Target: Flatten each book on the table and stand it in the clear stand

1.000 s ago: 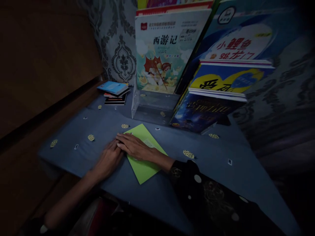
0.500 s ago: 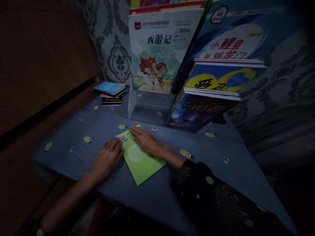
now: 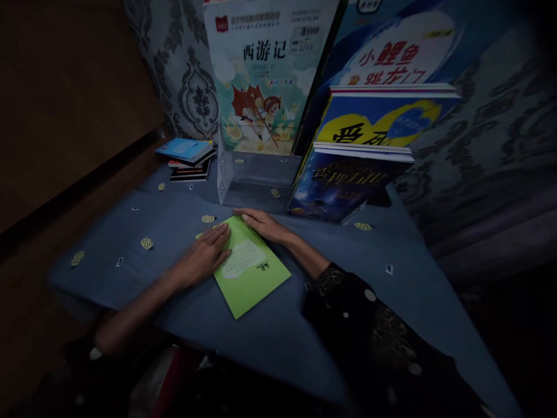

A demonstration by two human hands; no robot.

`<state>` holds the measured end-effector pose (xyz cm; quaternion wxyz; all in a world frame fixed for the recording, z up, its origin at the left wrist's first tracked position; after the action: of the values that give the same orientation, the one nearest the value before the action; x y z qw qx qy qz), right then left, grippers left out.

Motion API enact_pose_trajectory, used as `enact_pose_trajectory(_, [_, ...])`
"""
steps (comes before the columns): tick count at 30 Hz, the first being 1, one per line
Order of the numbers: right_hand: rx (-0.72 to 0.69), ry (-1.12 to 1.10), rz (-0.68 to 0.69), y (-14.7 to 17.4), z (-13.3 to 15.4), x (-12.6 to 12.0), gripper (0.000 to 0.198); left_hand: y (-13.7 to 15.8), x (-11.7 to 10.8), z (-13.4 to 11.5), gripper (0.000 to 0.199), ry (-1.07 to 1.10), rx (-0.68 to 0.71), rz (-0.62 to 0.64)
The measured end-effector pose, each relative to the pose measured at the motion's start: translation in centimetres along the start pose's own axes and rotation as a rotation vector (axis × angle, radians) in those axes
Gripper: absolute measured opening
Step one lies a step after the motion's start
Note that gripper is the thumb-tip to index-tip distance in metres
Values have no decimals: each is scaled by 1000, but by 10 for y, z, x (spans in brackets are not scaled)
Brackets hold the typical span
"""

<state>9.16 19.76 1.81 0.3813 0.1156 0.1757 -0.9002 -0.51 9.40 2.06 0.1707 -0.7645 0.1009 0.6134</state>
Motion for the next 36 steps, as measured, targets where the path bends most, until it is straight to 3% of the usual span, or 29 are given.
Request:
enact_pose_trajectory(5, [-10,-36,5,1,1,1,42,-33,5,-21,49,88,101,13])
enact_pose_trajectory(10, [-48,38,31,2,3,5,42,-43,4,-37,41,-61,212,-9])
enact_pose_trajectory(16, [-66,102,49,3,4,9,43,-38,-4,-61,35,-139,333,-61])
enact_pose_trajectory(22, [-61,137,50,5,5,12,45,-29,4,-91,38,-109,412,-29])
enact_pose_trajectory(36, [-91,204,55,9,8,17,44,-5,18,-125,42,-119,508,39])
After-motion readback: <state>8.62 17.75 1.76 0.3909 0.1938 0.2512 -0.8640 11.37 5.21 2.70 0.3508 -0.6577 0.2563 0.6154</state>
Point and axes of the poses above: each hand's wrist, its own y-axis away from the middle knuckle, its own x-axis out of the palm, z = x × y, the point moved 10 cm from there along -y, towards the middle knuckle, and after that the axes turned 14 degrees about -y, right-handed, at the moved point
